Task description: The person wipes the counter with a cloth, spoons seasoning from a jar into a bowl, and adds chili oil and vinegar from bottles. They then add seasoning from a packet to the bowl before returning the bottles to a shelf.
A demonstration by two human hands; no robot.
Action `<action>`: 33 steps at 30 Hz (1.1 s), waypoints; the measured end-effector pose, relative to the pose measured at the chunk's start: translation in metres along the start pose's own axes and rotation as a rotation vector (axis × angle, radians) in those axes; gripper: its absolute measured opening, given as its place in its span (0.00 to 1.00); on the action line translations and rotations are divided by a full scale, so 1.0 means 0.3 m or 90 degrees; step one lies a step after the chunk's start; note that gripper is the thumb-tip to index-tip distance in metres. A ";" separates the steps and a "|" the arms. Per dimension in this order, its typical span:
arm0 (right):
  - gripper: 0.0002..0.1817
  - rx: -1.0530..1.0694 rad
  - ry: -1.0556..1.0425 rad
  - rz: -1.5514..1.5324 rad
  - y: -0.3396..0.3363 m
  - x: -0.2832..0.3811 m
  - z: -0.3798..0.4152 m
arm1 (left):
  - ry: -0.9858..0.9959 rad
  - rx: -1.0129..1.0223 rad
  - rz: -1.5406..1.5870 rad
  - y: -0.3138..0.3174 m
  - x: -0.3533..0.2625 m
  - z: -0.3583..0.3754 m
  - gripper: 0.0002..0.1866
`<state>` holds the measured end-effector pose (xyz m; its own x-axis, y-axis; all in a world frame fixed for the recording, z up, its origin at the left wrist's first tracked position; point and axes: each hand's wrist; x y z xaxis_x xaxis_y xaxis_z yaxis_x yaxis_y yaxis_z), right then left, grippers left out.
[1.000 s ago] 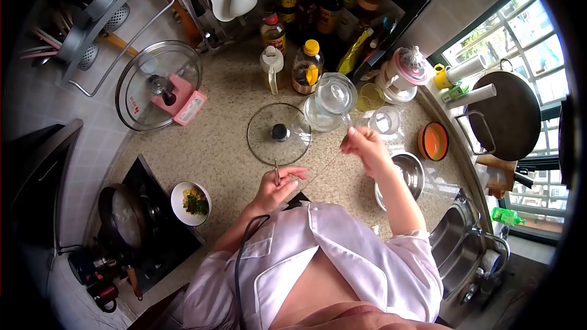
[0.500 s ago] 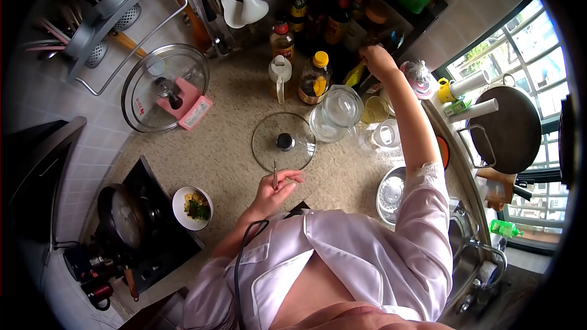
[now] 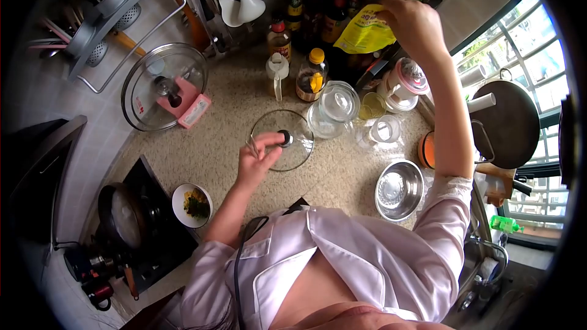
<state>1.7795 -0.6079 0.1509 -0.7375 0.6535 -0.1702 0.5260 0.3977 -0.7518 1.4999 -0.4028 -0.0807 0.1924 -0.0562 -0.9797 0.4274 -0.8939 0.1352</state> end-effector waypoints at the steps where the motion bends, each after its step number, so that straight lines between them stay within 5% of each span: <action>1: 0.10 -0.033 -0.001 0.000 -0.060 0.039 0.002 | 0.038 -0.011 -0.025 -0.007 -0.019 -0.031 0.16; 5: 0.10 -0.028 0.004 -0.082 -0.213 0.204 0.069 | 0.041 -0.034 -0.069 -0.012 -0.168 -0.119 0.24; 11: 0.11 0.116 0.029 -0.349 -0.220 0.393 0.219 | 0.249 0.090 -0.142 0.052 -0.179 -0.061 0.34; 14: 0.12 0.128 0.014 -0.422 -0.205 0.467 0.283 | -0.104 0.140 -0.013 0.103 -0.206 0.080 0.29; 17: 0.15 0.152 -0.036 -0.519 -0.187 0.500 0.333 | -0.087 0.037 -0.020 0.124 -0.161 0.181 0.27; 19: 0.16 0.137 0.045 -0.738 -0.200 0.484 0.336 | -0.049 -0.014 -0.009 0.113 -0.160 0.234 0.22; 21: 0.13 0.154 0.179 -0.735 -0.238 0.438 0.336 | -0.147 -0.074 0.054 0.083 -0.161 0.292 0.18; 24: 0.19 0.101 0.164 -0.664 -0.130 0.419 0.399 | -0.135 -0.123 0.054 0.063 -0.187 0.377 0.17; 28: 0.29 0.187 0.087 -0.561 -0.123 0.541 0.496 | -0.086 -0.197 0.029 0.062 -0.211 0.473 0.13; 33: 0.24 0.167 0.124 -0.625 -0.062 0.677 0.560 | -0.068 -0.249 0.061 0.048 -0.242 0.608 0.13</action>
<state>1.5489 -0.5908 0.0232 -0.6984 0.2189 0.6814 -0.3967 0.6740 -0.6232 1.3310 -0.4928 -0.0345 0.1644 -0.1952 -0.9669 0.7193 -0.6470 0.2529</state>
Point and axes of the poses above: each hand's wrist, its own z-axis away from the middle knuckle, its own y-axis out of the palm, x = y × z, and after that the axes turned 9 degrees about -x, right-handed
